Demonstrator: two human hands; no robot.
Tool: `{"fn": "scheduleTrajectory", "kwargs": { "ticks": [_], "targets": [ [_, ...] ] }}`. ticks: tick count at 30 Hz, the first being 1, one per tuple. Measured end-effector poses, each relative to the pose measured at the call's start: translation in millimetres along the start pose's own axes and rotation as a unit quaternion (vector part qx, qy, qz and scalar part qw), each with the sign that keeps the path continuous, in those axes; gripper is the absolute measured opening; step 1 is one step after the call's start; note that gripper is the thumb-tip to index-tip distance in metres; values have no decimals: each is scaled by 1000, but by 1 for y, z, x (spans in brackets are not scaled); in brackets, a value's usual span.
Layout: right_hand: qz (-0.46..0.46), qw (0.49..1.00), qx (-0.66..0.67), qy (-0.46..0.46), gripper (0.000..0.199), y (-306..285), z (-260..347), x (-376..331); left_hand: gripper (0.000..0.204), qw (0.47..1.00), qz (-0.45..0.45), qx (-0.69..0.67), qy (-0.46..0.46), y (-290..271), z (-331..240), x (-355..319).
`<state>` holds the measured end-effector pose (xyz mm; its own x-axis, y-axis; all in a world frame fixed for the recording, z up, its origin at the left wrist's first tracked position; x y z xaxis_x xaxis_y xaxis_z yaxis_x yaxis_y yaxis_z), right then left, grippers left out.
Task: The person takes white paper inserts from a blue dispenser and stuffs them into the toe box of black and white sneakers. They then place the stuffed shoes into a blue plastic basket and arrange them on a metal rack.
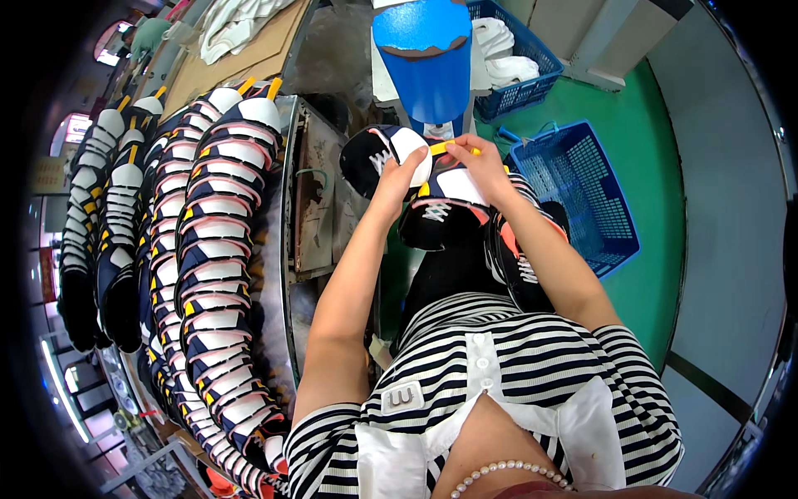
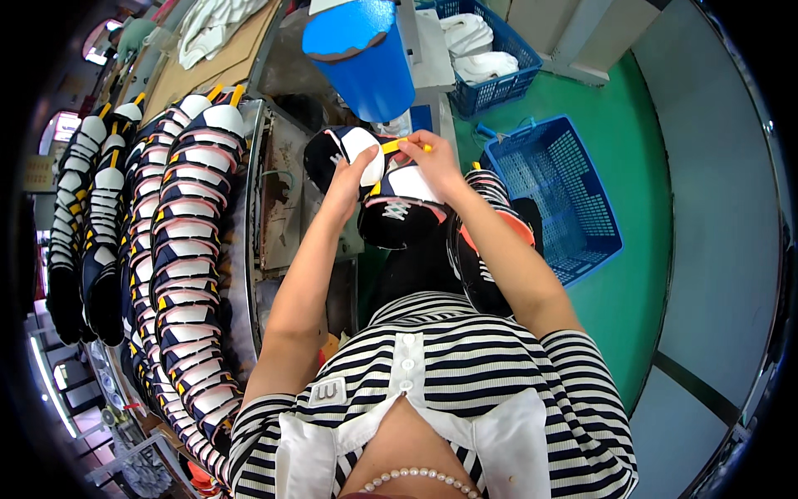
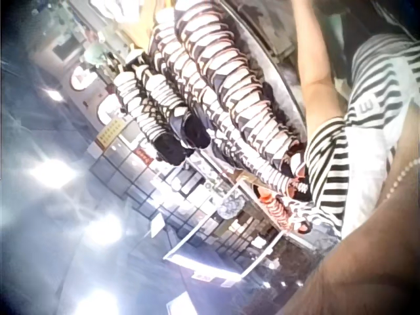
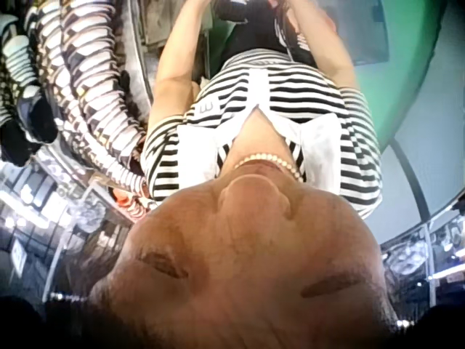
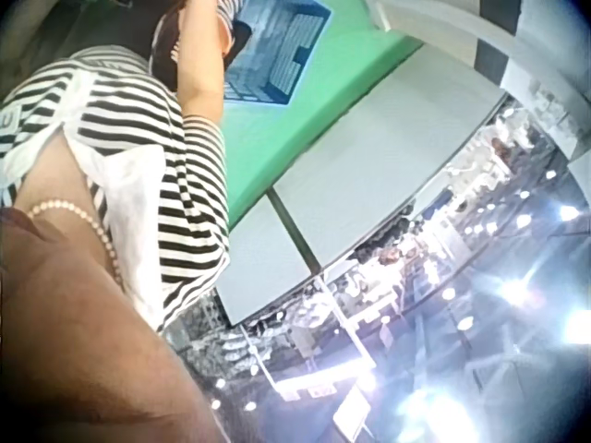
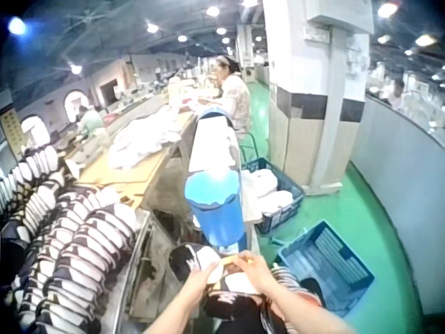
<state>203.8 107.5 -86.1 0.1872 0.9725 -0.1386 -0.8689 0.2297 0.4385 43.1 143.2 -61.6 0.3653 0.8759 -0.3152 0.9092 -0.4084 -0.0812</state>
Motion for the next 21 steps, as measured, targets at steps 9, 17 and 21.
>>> {"fn": "scheduleTrajectory", "kwargs": {
  "ticks": [9, 17, 21],
  "targets": [
    [-11, 989, 46, 140, 8, -23, 4, 52, 28, 992, -53, -110, -30, 13, 4, 52],
    [-56, 964, 189, 178, 14, -43, 18, 28, 27, 947, -180, -261, -57, -34, 5, 19],
    [-5, 978, 166, 127, 10, -54, -2, 7, 36, 989, -144, -26, -2, -1, 15, -85]
  ]
}}
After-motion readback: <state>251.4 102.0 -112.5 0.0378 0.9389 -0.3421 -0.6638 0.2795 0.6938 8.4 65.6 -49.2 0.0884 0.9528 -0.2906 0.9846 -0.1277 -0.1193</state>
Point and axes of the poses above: each hand's wrist, its own x-axis towards the middle knuckle, its own y-axis out of the palm, z = x × y, the point moved 3 cm from there along x, towards the middle knuckle, and after that the axes turned 15 degrees about x, right-handed, at the moved point
